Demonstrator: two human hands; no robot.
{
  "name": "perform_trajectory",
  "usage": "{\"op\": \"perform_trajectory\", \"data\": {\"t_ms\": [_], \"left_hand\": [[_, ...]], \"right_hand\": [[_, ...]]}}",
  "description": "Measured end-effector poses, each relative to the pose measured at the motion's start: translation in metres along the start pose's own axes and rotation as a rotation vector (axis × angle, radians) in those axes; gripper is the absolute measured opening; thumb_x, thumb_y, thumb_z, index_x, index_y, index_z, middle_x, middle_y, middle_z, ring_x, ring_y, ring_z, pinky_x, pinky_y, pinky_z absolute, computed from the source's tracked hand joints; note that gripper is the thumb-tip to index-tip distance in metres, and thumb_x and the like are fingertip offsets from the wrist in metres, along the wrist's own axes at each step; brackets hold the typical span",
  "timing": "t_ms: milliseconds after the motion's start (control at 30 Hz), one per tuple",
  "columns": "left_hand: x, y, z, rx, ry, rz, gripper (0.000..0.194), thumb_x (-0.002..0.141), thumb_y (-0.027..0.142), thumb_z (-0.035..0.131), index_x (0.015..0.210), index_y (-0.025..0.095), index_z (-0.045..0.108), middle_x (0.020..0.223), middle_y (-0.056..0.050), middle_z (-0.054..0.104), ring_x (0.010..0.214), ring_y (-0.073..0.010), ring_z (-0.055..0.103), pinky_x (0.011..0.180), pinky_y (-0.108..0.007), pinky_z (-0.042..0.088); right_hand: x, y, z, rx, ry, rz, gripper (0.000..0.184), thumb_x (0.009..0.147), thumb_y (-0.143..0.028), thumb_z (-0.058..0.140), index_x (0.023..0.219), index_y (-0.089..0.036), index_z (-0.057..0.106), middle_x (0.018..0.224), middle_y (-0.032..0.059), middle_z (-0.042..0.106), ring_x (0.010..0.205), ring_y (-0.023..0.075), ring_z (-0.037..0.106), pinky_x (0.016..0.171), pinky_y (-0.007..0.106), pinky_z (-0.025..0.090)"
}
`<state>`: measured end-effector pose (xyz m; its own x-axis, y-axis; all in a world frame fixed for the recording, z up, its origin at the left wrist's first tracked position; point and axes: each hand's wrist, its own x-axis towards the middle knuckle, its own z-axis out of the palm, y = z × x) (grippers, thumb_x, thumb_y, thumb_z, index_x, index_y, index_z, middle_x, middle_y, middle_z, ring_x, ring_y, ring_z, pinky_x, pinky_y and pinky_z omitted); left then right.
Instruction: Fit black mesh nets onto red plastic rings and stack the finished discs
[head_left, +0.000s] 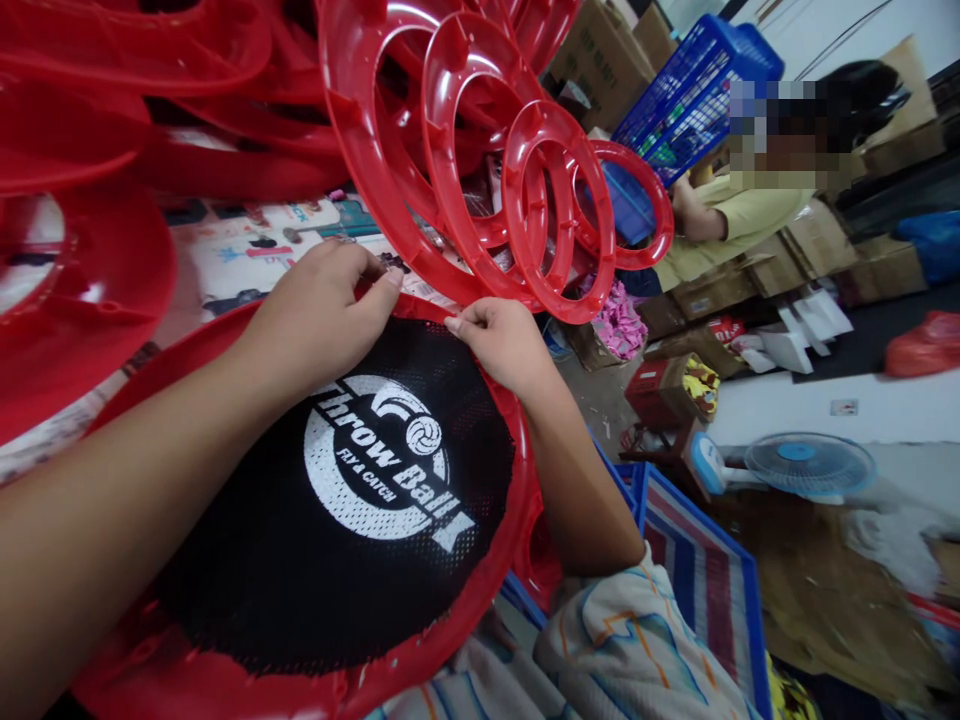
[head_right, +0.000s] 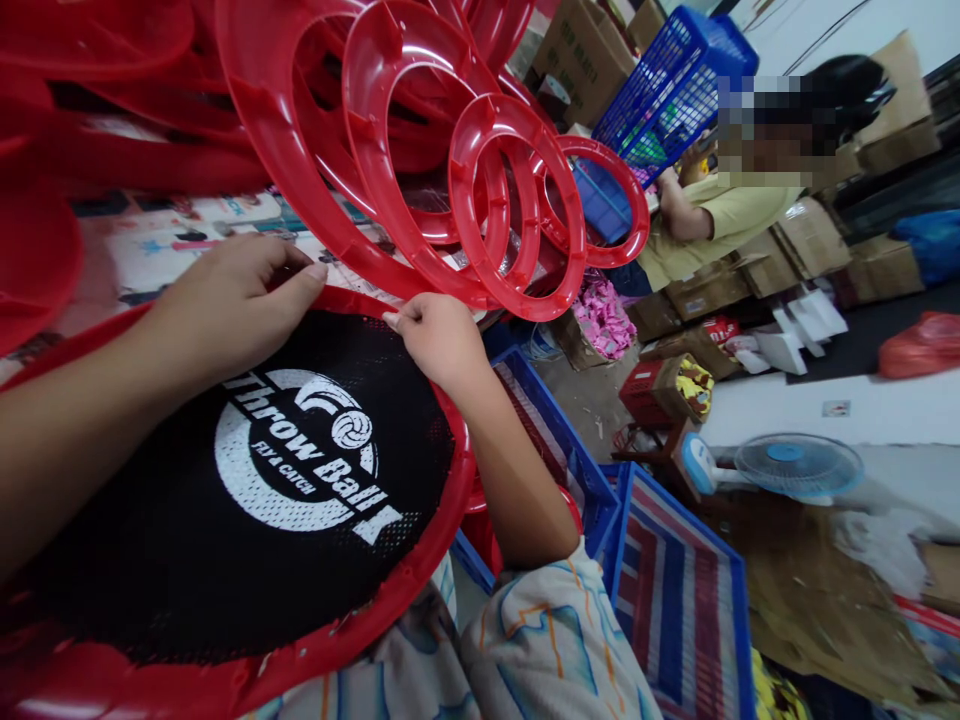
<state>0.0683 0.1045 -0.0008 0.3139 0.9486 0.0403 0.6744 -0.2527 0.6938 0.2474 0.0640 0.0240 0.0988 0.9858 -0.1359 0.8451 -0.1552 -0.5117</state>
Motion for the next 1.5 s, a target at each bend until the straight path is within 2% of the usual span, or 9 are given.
{"op": "perform_trajectory", "data": {"t_ms": [267, 400, 600, 733, 900, 1000, 1133, 1267, 1500], "left_hand": [[0.002, -0.003, 0.002, 0.027, -0.003, 0.030, 0.040, 0.089, 0.043, 0.035, 0.096, 0.015, 0.062, 0.096, -0.011, 0.061, 0.100, -0.0246, 0.057, 0.092, -0.039, 0.045], [0.002, -0.004, 0.003, 0.060, -0.028, 0.039, 0.038, 0.086, 0.042, 0.037, 0.098, 0.015, 0.062, 0.098, -0.011, 0.058, 0.098, -0.0254, 0.056, 0.093, -0.041, 0.045], [0.003, -0.006, 0.001, 0.083, -0.078, 0.065, 0.037, 0.085, 0.041, 0.039, 0.101, 0.017, 0.061, 0.101, -0.011, 0.056, 0.101, -0.0255, 0.054, 0.097, -0.042, 0.044], [0.004, -0.006, 0.000, 0.099, -0.115, 0.074, 0.038, 0.085, 0.041, 0.039, 0.103, 0.016, 0.061, 0.102, -0.013, 0.058, 0.102, -0.0266, 0.054, 0.098, -0.043, 0.044], [0.003, -0.005, 0.000, 0.100, -0.105, 0.059, 0.039, 0.085, 0.042, 0.039, 0.104, 0.017, 0.061, 0.105, -0.012, 0.057, 0.104, -0.0265, 0.054, 0.099, -0.042, 0.043], [0.003, -0.005, 0.000, 0.080, -0.106, 0.068, 0.040, 0.085, 0.041, 0.038, 0.104, 0.015, 0.061, 0.106, -0.014, 0.057, 0.105, -0.0276, 0.054, 0.099, -0.043, 0.043], [0.004, -0.007, 0.003, 0.078, -0.114, 0.086, 0.039, 0.083, 0.042, 0.039, 0.102, 0.017, 0.062, 0.108, -0.014, 0.058, 0.106, -0.0290, 0.055, 0.098, -0.044, 0.044], [0.003, -0.008, 0.004, 0.070, -0.097, 0.087, 0.035, 0.083, 0.041, 0.040, 0.100, 0.019, 0.061, 0.109, -0.014, 0.059, 0.107, -0.0293, 0.055, 0.099, -0.045, 0.043], [0.001, -0.007, 0.001, 0.083, -0.121, 0.077, 0.032, 0.083, 0.040, 0.041, 0.099, 0.018, 0.059, 0.107, -0.014, 0.058, 0.106, -0.0292, 0.055, 0.098, -0.046, 0.044]], "right_hand": [[0.001, 0.002, 0.003, -0.006, 0.057, -0.010, 0.024, 0.085, -0.028, 0.061, 0.065, -0.015, 0.062, 0.067, -0.0004, 0.060, 0.063, 0.0111, 0.050, 0.065, 0.025, 0.037], [-0.025, 0.002, -0.012, -0.015, 0.145, 0.034, 0.025, 0.086, -0.030, 0.060, 0.066, -0.015, 0.061, 0.062, -0.0020, 0.056, 0.059, 0.0101, 0.047, 0.062, 0.025, 0.035], [-0.076, -0.011, -0.018, -0.341, -0.072, 0.156, 0.034, 0.088, -0.036, 0.060, 0.060, -0.018, 0.065, 0.059, 0.0011, 0.058, 0.057, 0.0130, 0.047, 0.056, 0.029, 0.028], [-0.080, -0.019, -0.006, -0.511, -0.080, 0.146, 0.032, 0.094, -0.032, 0.050, 0.077, -0.017, 0.072, 0.082, 0.0092, 0.070, 0.073, 0.0194, 0.059, 0.063, 0.031, 0.035], [-0.074, -0.025, 0.000, -0.580, -0.104, 0.131, 0.035, 0.096, -0.031, 0.045, 0.086, -0.014, 0.073, 0.089, 0.0139, 0.072, 0.078, 0.0234, 0.063, 0.065, 0.033, 0.038], [-0.069, -0.022, -0.001, -0.499, -0.049, 0.108, 0.026, 0.091, -0.028, 0.052, 0.080, -0.015, 0.072, 0.086, 0.0119, 0.072, 0.077, 0.0222, 0.062, 0.065, 0.032, 0.038], [-0.060, -0.008, -0.006, -0.182, 0.064, 0.163, 0.012, 0.078, -0.026, 0.066, 0.069, -0.017, 0.067, 0.069, 0.0024, 0.066, 0.065, 0.0147, 0.057, 0.061, 0.027, 0.037], [-0.052, 0.009, -0.010, 0.068, 0.032, 0.155, 0.019, 0.078, -0.033, 0.066, 0.068, -0.016, 0.065, 0.061, -0.0017, 0.060, 0.057, 0.0110, 0.051, 0.058, 0.025, 0.036], [-0.048, 0.024, 0.003, 0.120, 0.160, 0.189, 0.020, 0.080, -0.031, 0.058, 0.068, -0.016, 0.063, 0.062, -0.0005, 0.060, 0.059, 0.0122, 0.052, 0.057, 0.025, 0.035]]}}
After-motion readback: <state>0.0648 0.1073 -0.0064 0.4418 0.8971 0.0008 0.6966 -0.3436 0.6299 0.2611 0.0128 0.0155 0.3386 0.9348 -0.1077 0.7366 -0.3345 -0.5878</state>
